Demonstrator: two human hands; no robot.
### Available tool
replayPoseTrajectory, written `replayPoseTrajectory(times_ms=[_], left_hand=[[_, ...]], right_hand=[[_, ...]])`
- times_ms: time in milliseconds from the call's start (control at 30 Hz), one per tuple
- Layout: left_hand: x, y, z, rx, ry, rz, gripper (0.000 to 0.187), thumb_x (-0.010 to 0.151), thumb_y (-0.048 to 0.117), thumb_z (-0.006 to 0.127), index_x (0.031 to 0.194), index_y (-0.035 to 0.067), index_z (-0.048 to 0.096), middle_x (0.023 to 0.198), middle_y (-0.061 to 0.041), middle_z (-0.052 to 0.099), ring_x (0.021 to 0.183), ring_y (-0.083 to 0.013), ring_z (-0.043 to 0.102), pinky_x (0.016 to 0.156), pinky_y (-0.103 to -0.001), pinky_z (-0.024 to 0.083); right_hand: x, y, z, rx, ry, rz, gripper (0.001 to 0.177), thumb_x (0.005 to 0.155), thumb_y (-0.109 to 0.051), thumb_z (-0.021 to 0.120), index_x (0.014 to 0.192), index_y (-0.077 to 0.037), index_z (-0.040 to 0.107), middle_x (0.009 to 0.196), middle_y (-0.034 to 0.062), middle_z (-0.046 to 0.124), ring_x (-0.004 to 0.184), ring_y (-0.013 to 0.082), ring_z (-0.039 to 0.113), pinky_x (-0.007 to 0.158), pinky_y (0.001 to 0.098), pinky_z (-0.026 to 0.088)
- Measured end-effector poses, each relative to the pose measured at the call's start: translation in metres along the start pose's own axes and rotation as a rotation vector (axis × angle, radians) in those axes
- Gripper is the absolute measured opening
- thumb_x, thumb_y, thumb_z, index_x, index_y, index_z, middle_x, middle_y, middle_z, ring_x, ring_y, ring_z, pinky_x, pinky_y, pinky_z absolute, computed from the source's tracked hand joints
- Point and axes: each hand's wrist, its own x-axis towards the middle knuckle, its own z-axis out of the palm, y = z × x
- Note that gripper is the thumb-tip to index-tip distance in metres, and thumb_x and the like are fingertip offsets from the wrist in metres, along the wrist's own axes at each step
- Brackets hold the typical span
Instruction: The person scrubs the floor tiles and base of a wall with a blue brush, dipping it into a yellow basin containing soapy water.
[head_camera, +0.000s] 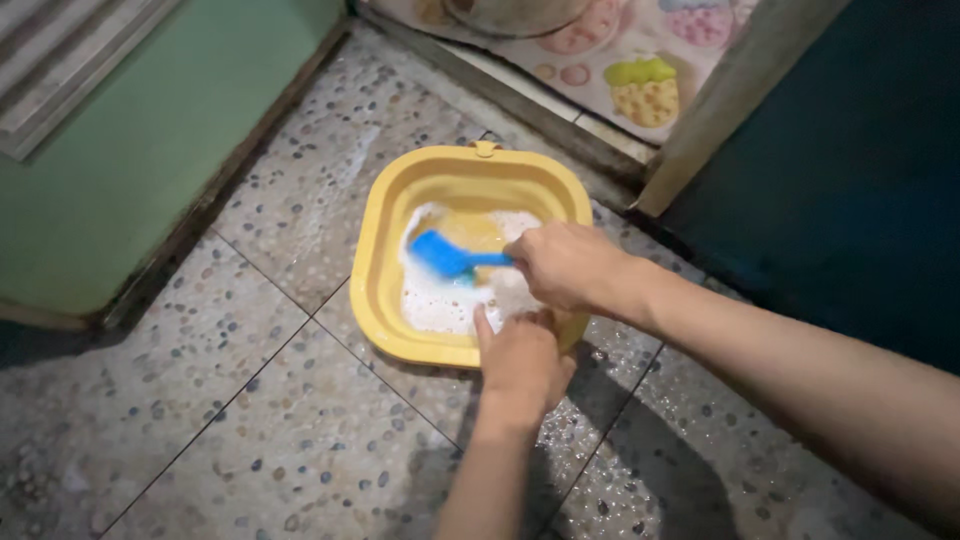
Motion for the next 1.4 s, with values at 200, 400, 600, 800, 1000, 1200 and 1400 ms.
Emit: replayPoseTrajectory(times_ms=[200, 400, 600, 800, 1000, 1200, 1400], left_hand=[[-0.004, -0.017, -0.012, -0.092, -0.051, -0.062, 0.056, 0.094, 0.052, 0.059, 0.136, 0.015, 0.057, 0.112, -0.013, 0.073, 0.108, -0.0324, 0.068, 0.110, -0.058, 0.030], [-0.014, -0.058, -0.029, -0.016, -0.070, -0.076, 0.063, 0.095, 0.054, 0.055, 0.147, 0.018, 0.051, 0.111, -0.013, 0.074, 0.107, -0.0289, 0.069, 0.107, -0.052, 0.036], [-0.019, -0.093, -0.039, 0.065, -0.062, -0.076, 0.062, 0.095, 0.054, 0.055, 0.146, 0.021, 0.051, 0.110, -0.015, 0.074, 0.110, -0.0288, 0.068, 0.110, -0.053, 0.034], [-0.023, -0.122, -0.042, 0.054, 0.008, -0.213, 0.058, 0.095, 0.052, 0.054, 0.147, 0.026, 0.052, 0.126, -0.013, 0.068, 0.125, -0.0264, 0.060, 0.120, -0.055, 0.022], [-0.027, -0.140, -0.031, 0.035, 0.219, -0.288, 0.054, 0.092, 0.043, 0.060, 0.143, 0.026, 0.054, 0.154, -0.004, 0.047, 0.148, -0.0241, 0.032, 0.120, -0.067, 0.000], [-0.019, -0.138, -0.029, -0.011, 0.224, -0.303, 0.056, 0.090, 0.031, 0.064, 0.145, 0.029, 0.052, 0.158, -0.005, 0.040, 0.151, -0.0249, 0.028, 0.120, -0.068, 0.001], [-0.006, -0.129, -0.021, -0.110, 0.319, -0.220, 0.054, 0.095, 0.015, 0.056, 0.148, 0.020, 0.049, 0.158, -0.007, 0.042, 0.149, -0.0259, 0.033, 0.120, -0.068, 0.005]], right_hand=[[-0.006, 0.005, -0.027, 0.730, -0.376, 0.436, 0.035, 0.100, -0.026, 0.054, 0.131, -0.022, 0.071, 0.066, 0.0049, 0.057, 0.050, 0.0175, 0.052, 0.045, 0.0352, 0.045], [-0.040, 0.021, -0.065, 1.048, -0.304, 0.576, 0.038, 0.103, -0.029, 0.051, 0.138, -0.026, 0.066, 0.060, -0.0012, 0.039, 0.044, 0.0108, 0.033, 0.039, 0.0289, 0.031], [-0.080, 0.060, -0.053, 0.781, 0.027, 0.492, 0.041, 0.102, -0.027, 0.051, 0.140, -0.022, 0.065, 0.064, 0.0026, 0.053, 0.049, 0.0121, 0.044, 0.044, 0.0326, 0.039], [-0.107, 0.072, -0.039, 0.204, 0.048, 0.491, 0.043, 0.099, -0.025, 0.056, 0.142, -0.026, 0.059, 0.082, 0.0150, 0.074, 0.061, 0.0245, 0.071, 0.061, 0.0425, 0.056], [-0.130, 0.026, 0.015, 0.049, -0.350, 0.451, 0.040, 0.099, -0.014, 0.051, 0.136, -0.021, 0.062, 0.086, 0.0142, 0.075, 0.066, 0.0248, 0.077, 0.063, 0.0394, 0.063], [-0.167, -0.056, 0.049, 0.075, -0.460, -0.119, 0.067, 0.099, -0.019, 0.049, 0.154, -0.058, 0.046, 0.108, 0.0122, 0.069, 0.087, 0.0341, 0.071, 0.073, 0.0502, 0.059], [-0.090, 0.047, -0.005, -0.183, -0.179, 0.462, 0.052, 0.100, -0.011, 0.049, 0.150, -0.026, 0.051, 0.092, 0.0214, 0.071, 0.085, 0.0391, 0.073, 0.077, 0.0503, 0.061]])
